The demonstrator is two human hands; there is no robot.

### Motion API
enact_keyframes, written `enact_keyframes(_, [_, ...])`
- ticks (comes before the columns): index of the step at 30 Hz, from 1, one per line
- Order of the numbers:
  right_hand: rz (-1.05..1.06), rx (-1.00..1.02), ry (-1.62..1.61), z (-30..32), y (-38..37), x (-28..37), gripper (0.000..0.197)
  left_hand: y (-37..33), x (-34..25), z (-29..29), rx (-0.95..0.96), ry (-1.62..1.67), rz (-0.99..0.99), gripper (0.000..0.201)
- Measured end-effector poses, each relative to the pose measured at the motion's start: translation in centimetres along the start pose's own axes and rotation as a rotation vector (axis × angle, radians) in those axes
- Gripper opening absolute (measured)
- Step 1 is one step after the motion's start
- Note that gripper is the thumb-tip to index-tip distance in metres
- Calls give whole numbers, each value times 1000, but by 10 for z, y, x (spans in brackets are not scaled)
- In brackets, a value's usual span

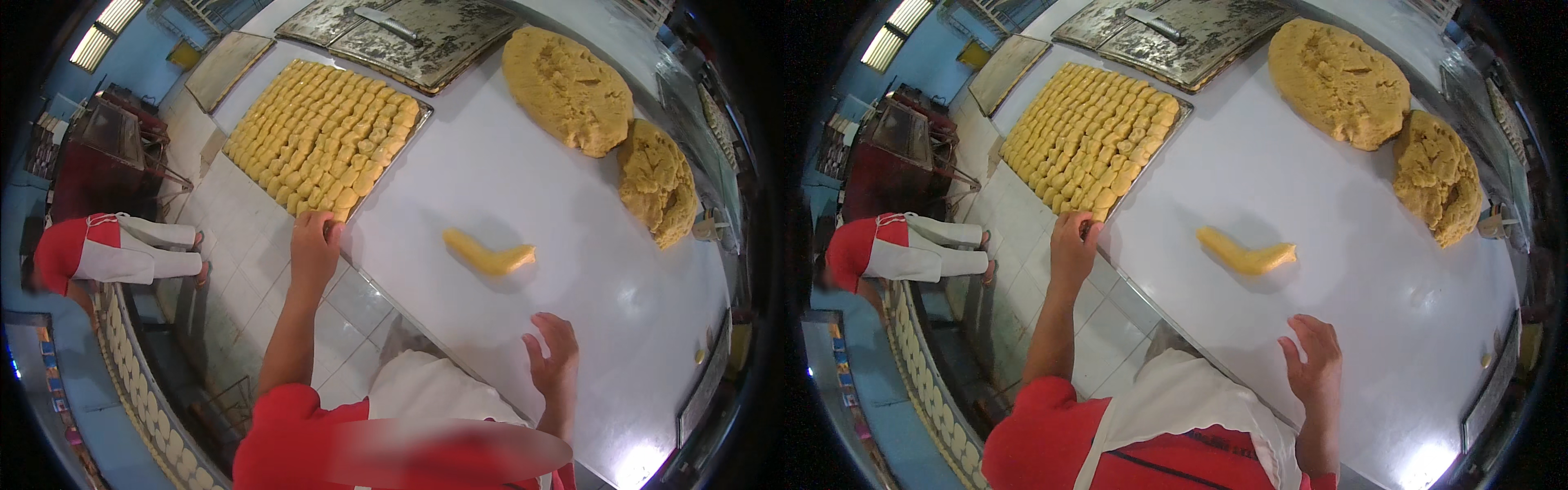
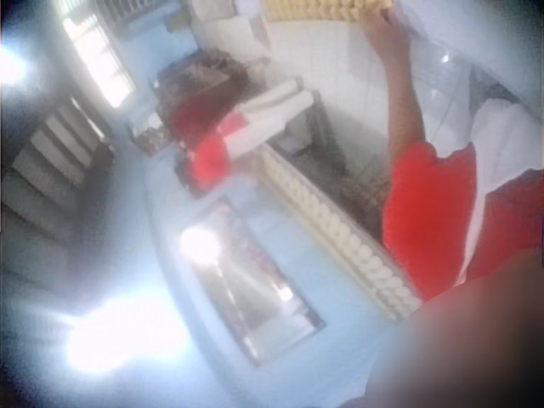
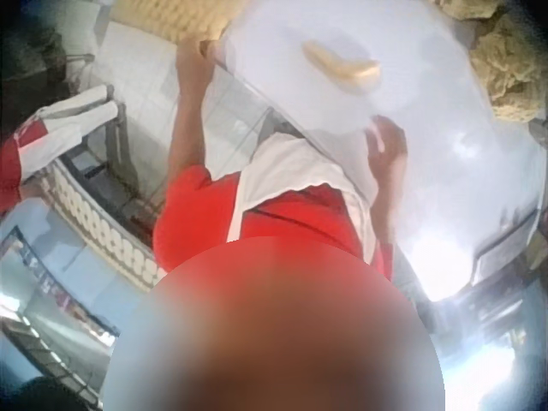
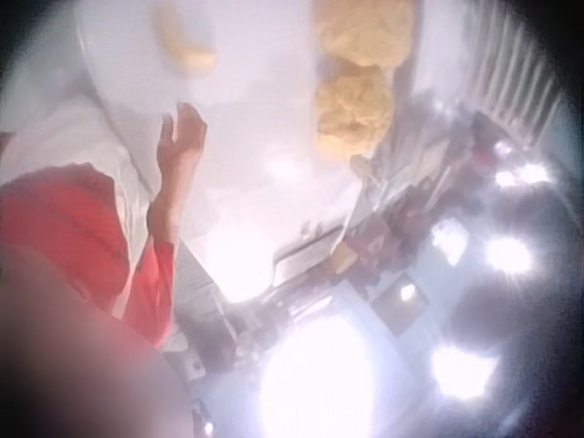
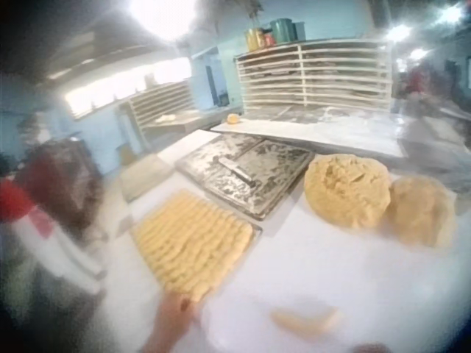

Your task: The person handles a metal baking tray, then repeatedly pinches off small pieces of yellow dough, rolls them into short cylindrical shapes, and places them in rows on a tray. The process continues with multiple pieces being shaped and arranged.

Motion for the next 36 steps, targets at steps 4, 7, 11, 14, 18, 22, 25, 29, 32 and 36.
enact_keyframes(4, [52, -4, -26, -5, -10, 17, 29, -8, -11, -2, -74, -95, -139, 34])
enact_keyframes(7, [84, 9, -44, -12, -13, 25, 30, -10, -9, -2, -52, -133, -120, 35])
enact_keyframes(11, [92, 8, -60, -15, -14, 24, 30, -19, 47, 23, -335, 126, 393, 34])
enact_keyframes(14, [95, -9, -51, -11, -18, 19, 29, -29, 108, 35, -359, 670, 759, 39])
enact_keyframes(18, [117, -19, -41, -3, -26, 21, 27, -34, 133, 13, -158, 994, 842, 51])
enact_keyframes(22, [108, -33, -56, 2, -33, 29, 28, -39, 125, 3, -150, 1115, 826, 63])
enact_keyframes(25, [85, 2, -85, 0, -34, 33, 28, -39, 117, 3, -107, 1212, 775, 68])
enact_keyframes(29, [83, 17, -106, -1, -33, 30, 28, -38, 117, 2, -143, 1320, 739, 69])
enact_keyframes(32, [87, -11, -83, 0, -34, 29, 29, -37, 112, 0, -123, 1308, 727, 69])
enact_keyframes(36, [48, -32, -85, 4, -39, 45, 29, -32, 93, 15, -163, 1258, 770, 65])
Point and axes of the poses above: each hand's wrist, its own y-axis away from the middle knuckle, its own z-axis out of the back of the hand, x = y × z, the point moved 3 cm from there along -y, towards the middle knuckle, and after that the axes turned 5 degrees about -z, right-handed, at the moved point
